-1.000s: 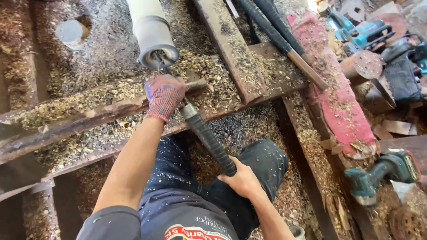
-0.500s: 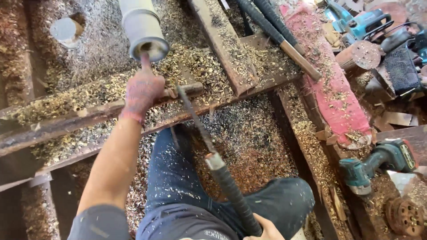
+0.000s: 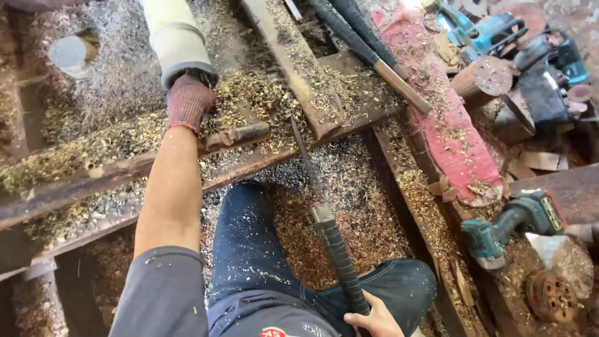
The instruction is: Hollowing out a wooden cylinder using a woodturning tool on a lathe
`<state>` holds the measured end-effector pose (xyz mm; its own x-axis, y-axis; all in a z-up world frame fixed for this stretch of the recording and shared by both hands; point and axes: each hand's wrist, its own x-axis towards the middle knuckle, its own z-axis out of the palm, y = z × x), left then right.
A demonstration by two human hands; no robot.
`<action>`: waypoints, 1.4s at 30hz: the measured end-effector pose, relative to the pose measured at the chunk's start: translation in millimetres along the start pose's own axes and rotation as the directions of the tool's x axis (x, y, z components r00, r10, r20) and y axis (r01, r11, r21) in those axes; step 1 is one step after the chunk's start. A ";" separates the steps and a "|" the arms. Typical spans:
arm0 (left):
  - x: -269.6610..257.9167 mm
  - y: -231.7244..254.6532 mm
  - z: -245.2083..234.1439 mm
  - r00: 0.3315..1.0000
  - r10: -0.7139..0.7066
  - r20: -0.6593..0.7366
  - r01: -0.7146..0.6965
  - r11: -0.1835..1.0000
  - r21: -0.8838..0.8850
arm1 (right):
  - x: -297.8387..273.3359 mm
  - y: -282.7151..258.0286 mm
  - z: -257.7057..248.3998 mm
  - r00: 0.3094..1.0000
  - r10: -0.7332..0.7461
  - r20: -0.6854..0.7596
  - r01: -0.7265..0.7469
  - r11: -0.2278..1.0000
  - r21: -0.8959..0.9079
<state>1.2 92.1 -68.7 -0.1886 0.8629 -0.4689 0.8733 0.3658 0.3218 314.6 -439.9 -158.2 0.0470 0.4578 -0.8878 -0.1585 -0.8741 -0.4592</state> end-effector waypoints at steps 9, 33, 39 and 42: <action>-33.7 -6.3 10.2 0.993 -0.070 0.091 0.051 0.980 0.191 | 14.4 -5.0 -4.4 0.998 -0.051 0.042 0.049 0.998 0.043; -96.5 4.9 -10.5 0.968 0.200 0.149 -0.229 0.951 0.209 | 14.8 -14.6 -1.3 0.994 -0.091 0.057 0.093 0.995 -0.025; -47.7 -22.4 16.6 0.970 0.142 0.198 -0.221 0.858 0.464 | 18.6 -9.2 4.2 0.982 -0.153 0.110 0.152 0.988 0.018; -71.2 -43.4 6.0 0.917 0.375 0.138 -0.399 0.835 0.379 | 12.4 -13.1 11.6 0.987 -0.139 0.081 0.140 0.990 -0.005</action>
<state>-20.5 12.7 -54.2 0.2167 0.8798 -0.4230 0.9747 -0.1708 0.1440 305.8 -420.9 -162.8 -0.0113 0.5869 -0.8096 -0.1451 -0.8020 -0.5794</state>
